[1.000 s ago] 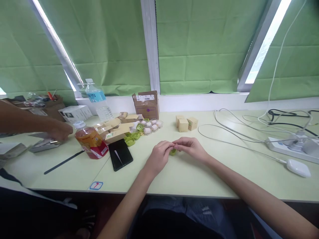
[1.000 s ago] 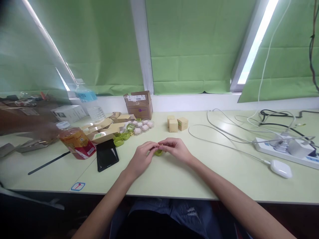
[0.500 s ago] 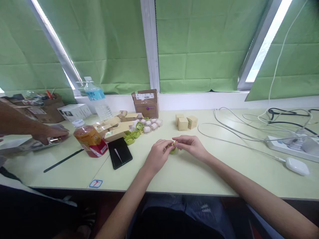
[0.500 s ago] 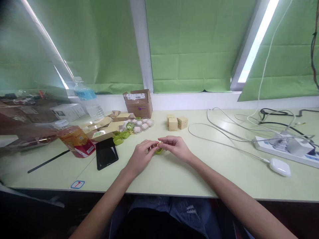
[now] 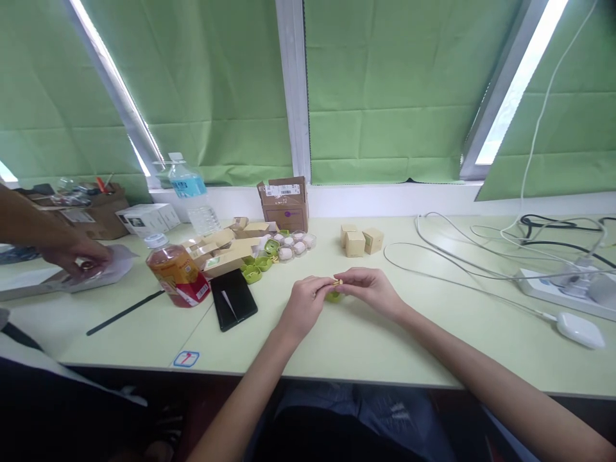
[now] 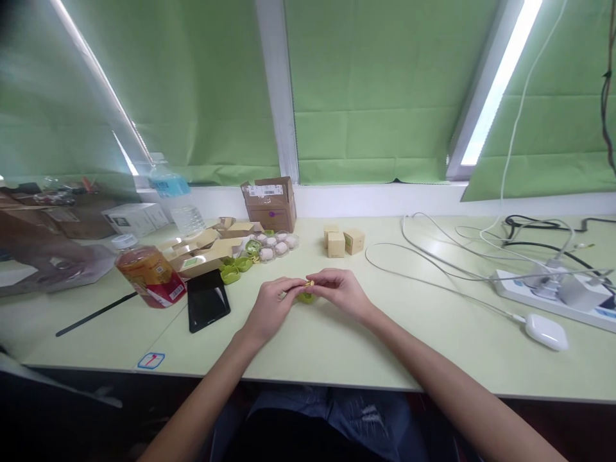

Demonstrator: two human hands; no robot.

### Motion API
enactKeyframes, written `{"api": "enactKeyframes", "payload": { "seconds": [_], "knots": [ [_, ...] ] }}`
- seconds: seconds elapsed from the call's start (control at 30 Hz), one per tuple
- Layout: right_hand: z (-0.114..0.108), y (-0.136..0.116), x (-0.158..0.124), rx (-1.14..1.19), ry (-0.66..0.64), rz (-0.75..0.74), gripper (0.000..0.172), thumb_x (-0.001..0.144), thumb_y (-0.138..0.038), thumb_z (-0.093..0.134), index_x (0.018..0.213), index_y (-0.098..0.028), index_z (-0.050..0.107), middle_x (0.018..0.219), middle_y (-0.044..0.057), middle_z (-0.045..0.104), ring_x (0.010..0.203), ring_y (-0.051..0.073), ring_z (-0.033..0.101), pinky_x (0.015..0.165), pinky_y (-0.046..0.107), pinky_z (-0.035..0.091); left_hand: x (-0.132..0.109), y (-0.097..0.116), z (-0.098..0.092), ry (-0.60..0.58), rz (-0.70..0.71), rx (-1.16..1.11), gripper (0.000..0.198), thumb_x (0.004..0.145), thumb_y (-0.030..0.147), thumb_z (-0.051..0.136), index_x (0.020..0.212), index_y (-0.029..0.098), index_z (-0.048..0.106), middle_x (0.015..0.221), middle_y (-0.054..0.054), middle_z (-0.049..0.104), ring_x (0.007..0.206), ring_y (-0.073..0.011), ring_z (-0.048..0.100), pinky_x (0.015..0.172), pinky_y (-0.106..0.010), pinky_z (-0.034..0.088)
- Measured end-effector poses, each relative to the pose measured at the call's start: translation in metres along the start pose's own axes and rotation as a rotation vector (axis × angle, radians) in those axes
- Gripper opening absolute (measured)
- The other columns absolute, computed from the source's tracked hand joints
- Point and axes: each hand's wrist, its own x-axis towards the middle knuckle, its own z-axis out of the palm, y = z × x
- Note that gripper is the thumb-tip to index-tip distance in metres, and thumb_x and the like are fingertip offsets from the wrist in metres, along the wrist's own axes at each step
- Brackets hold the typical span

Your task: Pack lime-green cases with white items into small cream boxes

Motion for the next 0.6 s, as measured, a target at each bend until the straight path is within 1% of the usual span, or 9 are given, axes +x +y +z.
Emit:
{"api": "enactKeyframes", "payload": {
  "seconds": [0.1, 0.2, 0.33, 0.47, 0.6],
  "knots": [
    [0.000, 0.000, 0.000, -0.097, 0.003, -0.057, 0.032, 0.080, -0.045, 0.080, 0.101, -0.021, 0.081, 0.095, 0.007, 0.076, 0.087, 0.022, 0.071, 0.080, 0.036, 0.057, 0.000, 0.000, -0.001, 0.006, -0.013, -0.001, 0.018, 0.092, 0.011, 0.063, 0.094, 0.020, 0.079, 0.093, -0.003, 0.080, 0.083, -0.0185, 0.072, 0.083, -0.031, 0.055],
    [0.000, -0.004, -0.002, -0.178, -0.024, -0.134, 0.028, 0.085, -0.046, 0.076, 0.100, -0.022, 0.081, 0.093, 0.007, 0.076, 0.083, 0.020, 0.070, 0.074, 0.033, 0.056, 0.000, 0.000, -0.001, -0.002, -0.016, -0.011, 0.018, 0.092, 0.010, 0.063, 0.094, 0.019, 0.079, 0.093, -0.004, 0.080, 0.083, -0.0181, 0.072, 0.082, -0.031, 0.055],
    [0.001, -0.010, -0.004, -0.274, -0.006, -0.239, 0.025, 0.090, -0.045, 0.072, 0.100, -0.024, 0.081, 0.089, 0.006, 0.076, 0.079, 0.019, 0.068, 0.069, 0.031, 0.054, -0.001, 0.001, -0.001, -0.006, -0.002, -0.027, 0.019, 0.092, 0.009, 0.063, 0.096, 0.018, 0.079, 0.093, -0.005, 0.079, 0.082, -0.0177, 0.072, 0.080, -0.030, 0.055],
    [0.003, -0.013, -0.005, -0.294, 0.002, -0.249, 0.025, 0.092, -0.045, 0.069, 0.101, -0.024, 0.079, 0.087, 0.006, 0.075, 0.077, 0.019, 0.067, 0.067, 0.031, 0.053, 0.000, 0.003, -0.002, -0.006, -0.001, -0.026, 0.019, 0.093, 0.010, 0.062, 0.096, 0.019, 0.079, 0.091, -0.004, 0.079, 0.081, -0.0180, 0.072, 0.079, -0.030, 0.055],
    [0.002, -0.011, -0.005, -0.325, 0.016, -0.268, 0.024, 0.094, -0.043, 0.067, 0.102, -0.023, 0.077, 0.089, 0.006, 0.074, 0.079, 0.019, 0.067, 0.070, 0.032, 0.054, 0.001, 0.004, -0.003, 0.011, -0.013, -0.027, 0.018, 0.093, 0.012, 0.062, 0.096, 0.019, 0.079, 0.093, -0.004, 0.080, 0.083, -0.0185, 0.073, 0.082, -0.031, 0.055]
  ]
}}
